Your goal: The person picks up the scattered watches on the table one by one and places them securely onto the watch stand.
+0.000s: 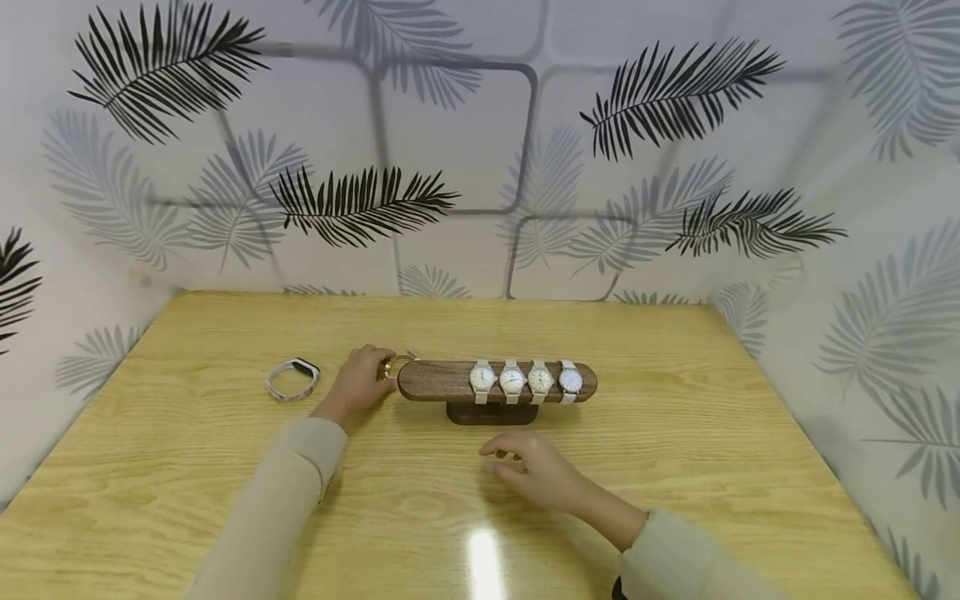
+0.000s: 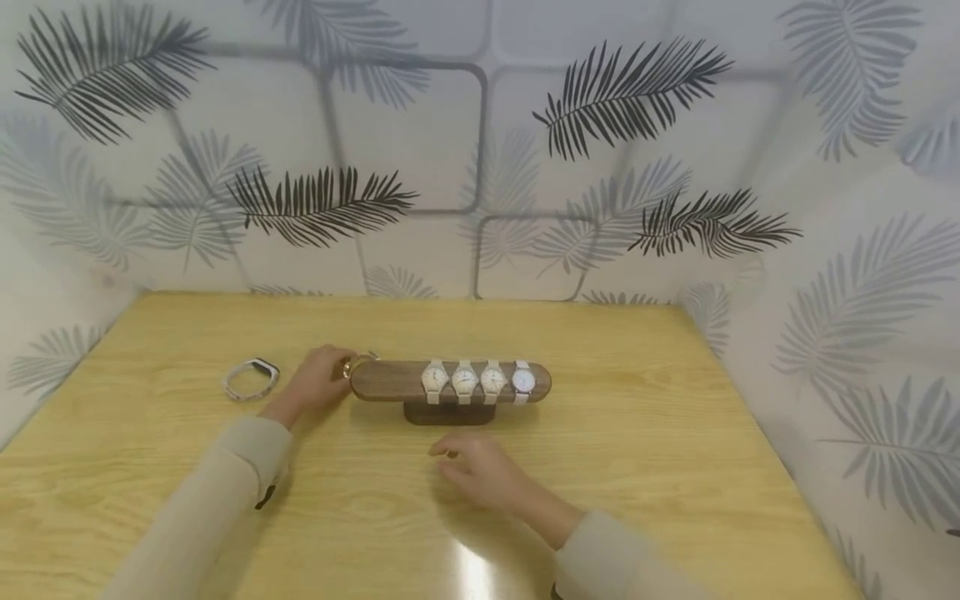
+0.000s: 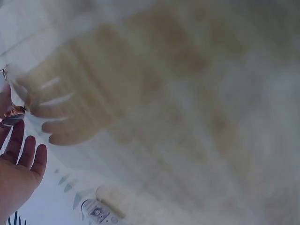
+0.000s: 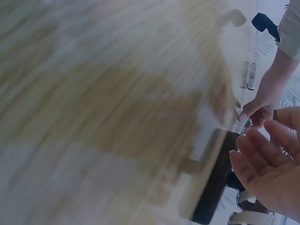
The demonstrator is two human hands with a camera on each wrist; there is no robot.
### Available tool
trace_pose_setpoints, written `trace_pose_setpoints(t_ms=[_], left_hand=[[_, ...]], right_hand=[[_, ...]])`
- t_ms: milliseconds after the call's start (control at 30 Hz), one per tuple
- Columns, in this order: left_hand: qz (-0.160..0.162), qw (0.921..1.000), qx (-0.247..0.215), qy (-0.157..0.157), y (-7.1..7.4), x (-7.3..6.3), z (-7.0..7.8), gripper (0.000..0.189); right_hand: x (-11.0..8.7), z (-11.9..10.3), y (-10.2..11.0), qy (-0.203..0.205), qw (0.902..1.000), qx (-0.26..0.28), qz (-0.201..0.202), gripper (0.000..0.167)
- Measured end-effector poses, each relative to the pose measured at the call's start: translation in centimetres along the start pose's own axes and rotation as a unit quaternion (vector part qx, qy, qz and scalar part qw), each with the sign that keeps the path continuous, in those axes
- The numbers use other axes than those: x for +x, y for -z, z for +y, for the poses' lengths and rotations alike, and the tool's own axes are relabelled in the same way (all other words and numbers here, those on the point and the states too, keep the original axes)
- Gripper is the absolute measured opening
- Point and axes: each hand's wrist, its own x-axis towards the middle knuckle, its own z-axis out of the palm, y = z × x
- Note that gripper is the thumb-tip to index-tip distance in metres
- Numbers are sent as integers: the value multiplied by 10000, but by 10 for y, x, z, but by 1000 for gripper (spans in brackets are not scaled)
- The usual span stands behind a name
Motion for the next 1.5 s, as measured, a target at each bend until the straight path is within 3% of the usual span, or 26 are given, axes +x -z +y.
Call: trace_pose_setpoints(t_ms=[167, 467, 600, 800, 1000, 1233, 1333, 1500], left_hand=[[120, 9992, -383, -15, -5, -11, 5, 41], [-37, 9943, -1059, 91, -13, -47, 31, 43], [126, 9946, -1026, -105, -16, -59, 47, 35], [366, 9961, -601, -523, -23, -71, 68, 29], [627, 9916, -154, -1118, -29, -82, 87, 36], [1141, 9697, 678, -2053, -28, -85, 102, 40], [1280, 9628, 860, -2220, -27, -86, 106, 41], [1416, 9587, 715, -2361, -26, -86, 108, 48]], right_hand=[[7, -1, -11, -760, 9930, 841, 326, 21], [10, -1, -15, -1325, 9792, 1377, 677, 21], [12, -3, -18, -1371, 9749, 1477, 948, 20], [20, -10, -25, -1153, 9682, 1806, 1293, 21], [25, -19, -31, -1508, 9422, 2664, 1359, 26], [23, -25, -30, -1686, 9033, 3696, 1379, 28], [21, -26, -27, -1718, 8856, 4094, 1366, 27], [18, -25, -22, -1620, 8687, 4488, 1332, 20]])
